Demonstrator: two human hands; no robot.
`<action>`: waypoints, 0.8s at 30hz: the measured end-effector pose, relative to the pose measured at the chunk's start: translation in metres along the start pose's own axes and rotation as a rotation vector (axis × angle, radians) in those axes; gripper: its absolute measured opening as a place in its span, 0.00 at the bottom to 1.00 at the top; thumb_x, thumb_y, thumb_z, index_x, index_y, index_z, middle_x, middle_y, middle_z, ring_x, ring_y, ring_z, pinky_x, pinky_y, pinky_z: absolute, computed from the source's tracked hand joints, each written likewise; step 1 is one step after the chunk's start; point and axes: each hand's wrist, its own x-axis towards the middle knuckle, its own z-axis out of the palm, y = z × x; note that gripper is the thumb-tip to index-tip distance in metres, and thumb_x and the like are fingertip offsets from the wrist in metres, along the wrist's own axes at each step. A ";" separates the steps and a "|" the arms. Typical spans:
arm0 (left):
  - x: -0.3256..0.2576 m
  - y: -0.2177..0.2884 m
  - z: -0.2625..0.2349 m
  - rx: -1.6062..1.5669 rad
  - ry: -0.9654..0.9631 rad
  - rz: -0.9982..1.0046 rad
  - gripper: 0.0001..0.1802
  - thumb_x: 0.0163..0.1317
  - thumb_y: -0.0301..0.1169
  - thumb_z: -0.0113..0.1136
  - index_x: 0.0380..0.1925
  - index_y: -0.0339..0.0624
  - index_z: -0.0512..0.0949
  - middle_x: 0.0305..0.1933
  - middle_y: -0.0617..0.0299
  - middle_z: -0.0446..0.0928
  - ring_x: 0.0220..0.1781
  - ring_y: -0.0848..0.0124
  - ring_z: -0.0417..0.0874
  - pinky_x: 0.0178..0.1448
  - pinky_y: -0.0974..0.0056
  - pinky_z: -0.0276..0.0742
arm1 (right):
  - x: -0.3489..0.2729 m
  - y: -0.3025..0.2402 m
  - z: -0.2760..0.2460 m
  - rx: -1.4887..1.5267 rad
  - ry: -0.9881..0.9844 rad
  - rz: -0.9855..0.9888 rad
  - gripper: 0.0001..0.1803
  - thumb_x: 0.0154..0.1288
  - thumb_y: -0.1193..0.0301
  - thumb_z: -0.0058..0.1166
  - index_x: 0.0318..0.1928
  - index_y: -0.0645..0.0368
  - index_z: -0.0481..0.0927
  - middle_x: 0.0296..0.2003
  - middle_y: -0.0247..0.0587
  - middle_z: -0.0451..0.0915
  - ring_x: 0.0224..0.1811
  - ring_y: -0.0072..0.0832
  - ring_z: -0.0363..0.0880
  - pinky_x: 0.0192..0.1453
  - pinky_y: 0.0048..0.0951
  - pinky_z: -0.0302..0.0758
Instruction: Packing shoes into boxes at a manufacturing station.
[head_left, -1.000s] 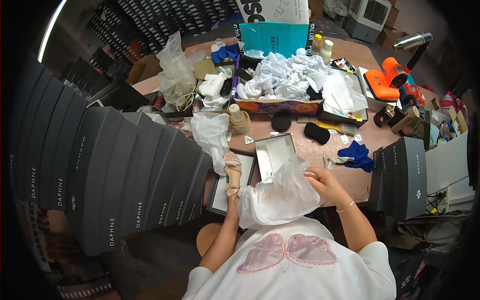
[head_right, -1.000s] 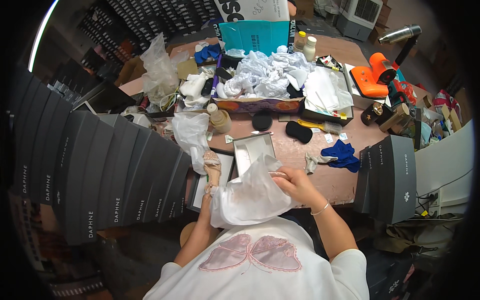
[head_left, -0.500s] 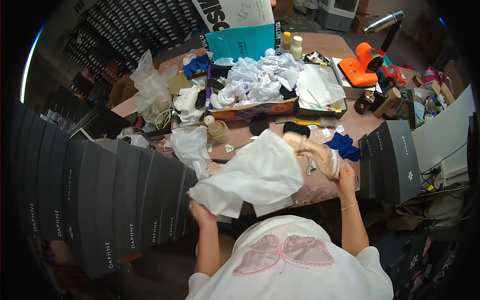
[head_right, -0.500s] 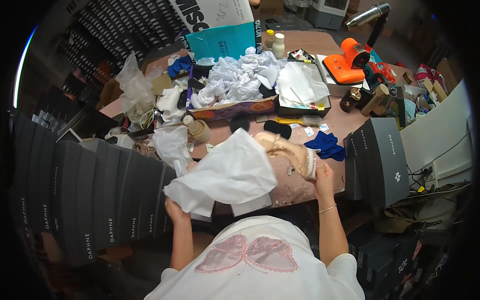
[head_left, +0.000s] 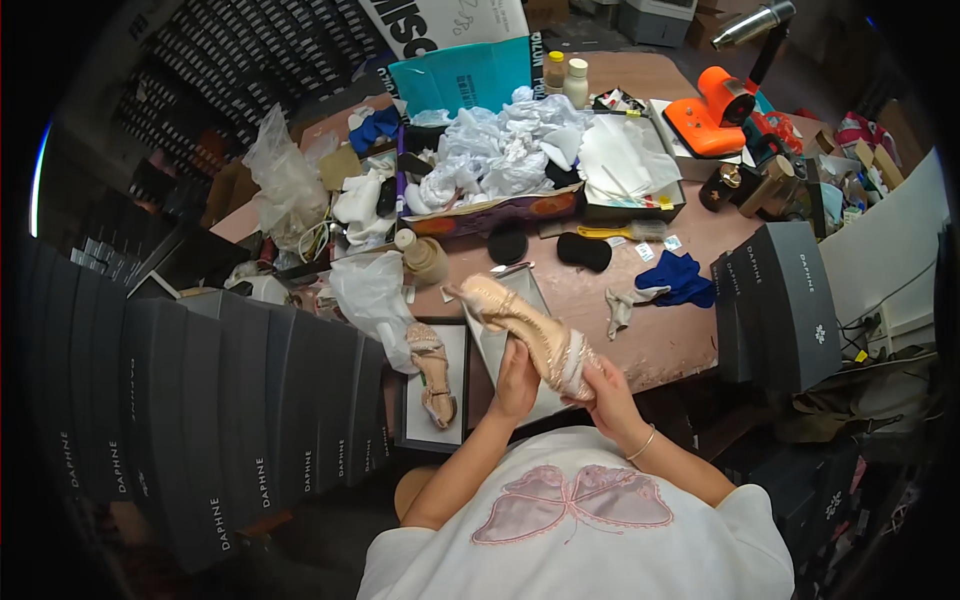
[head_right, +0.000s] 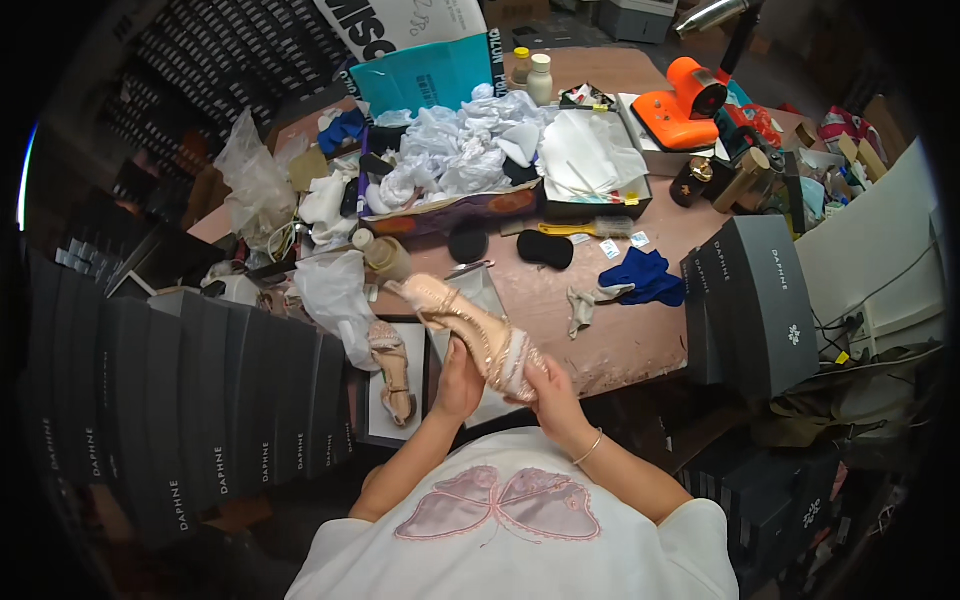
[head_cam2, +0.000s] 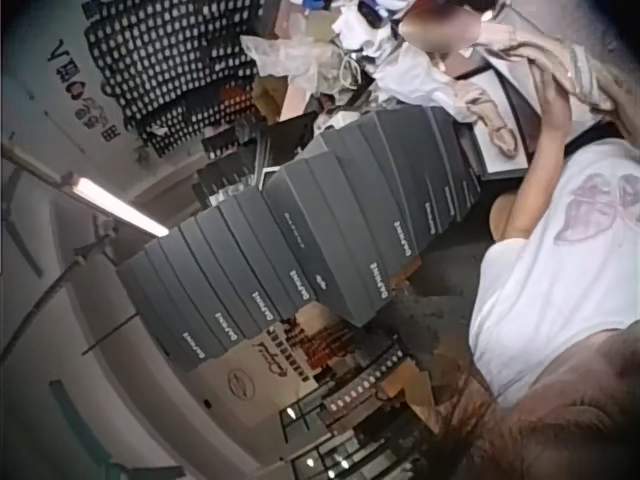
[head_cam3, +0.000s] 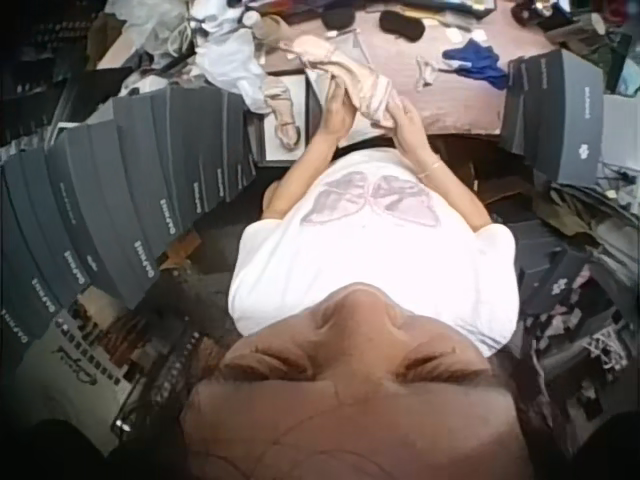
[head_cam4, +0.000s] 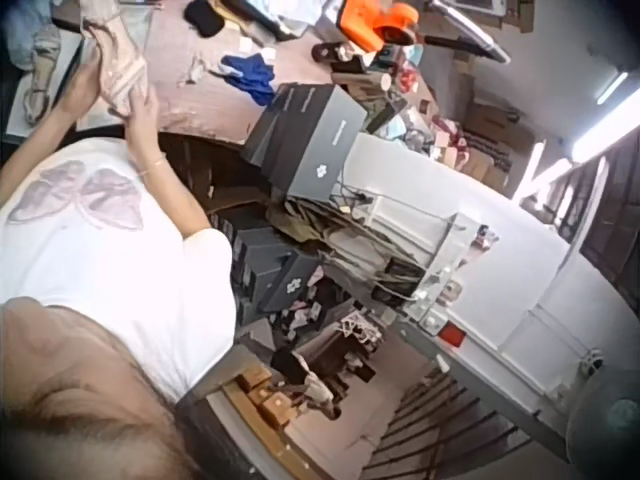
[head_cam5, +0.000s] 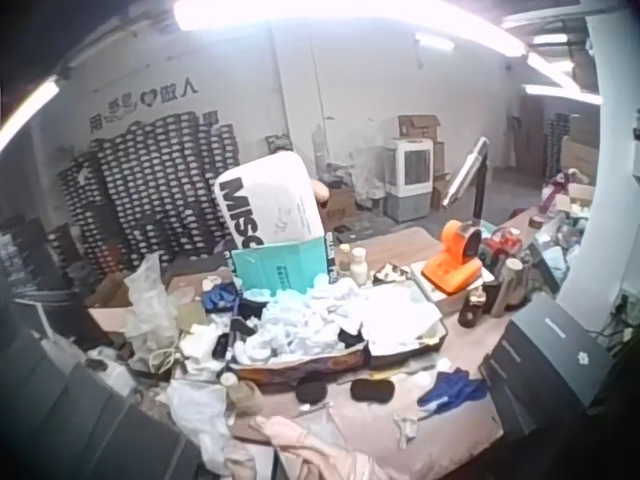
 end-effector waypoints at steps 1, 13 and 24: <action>0.003 0.007 0.003 -0.281 0.062 -0.087 0.34 0.70 0.53 0.41 0.69 0.49 0.50 0.58 0.45 0.69 0.55 0.51 0.77 0.56 0.47 0.75 | -0.002 0.003 0.006 -0.192 -0.063 -0.056 0.22 0.71 0.65 0.48 0.60 0.62 0.65 0.52 0.44 0.74 0.52 0.31 0.77 0.50 0.34 0.78; -0.033 0.026 -0.033 -0.395 -0.131 -0.386 0.35 0.70 0.59 0.27 0.64 0.46 0.59 0.54 0.54 0.72 0.55 0.63 0.77 0.55 0.57 0.78 | 0.000 -0.034 0.052 -1.547 -0.678 -0.649 0.20 0.51 0.61 0.61 0.45 0.53 0.76 0.45 0.42 0.73 0.58 0.40 0.67 0.67 0.52 0.56; -0.049 0.004 -0.040 -0.501 0.004 -0.494 0.33 0.71 0.58 0.31 0.61 0.42 0.63 0.53 0.57 0.73 0.53 0.66 0.77 0.56 0.61 0.76 | 0.001 -0.018 0.042 -1.474 -0.745 -0.641 0.17 0.53 0.63 0.63 0.43 0.52 0.78 0.36 0.34 0.75 0.43 0.32 0.73 0.48 0.35 0.61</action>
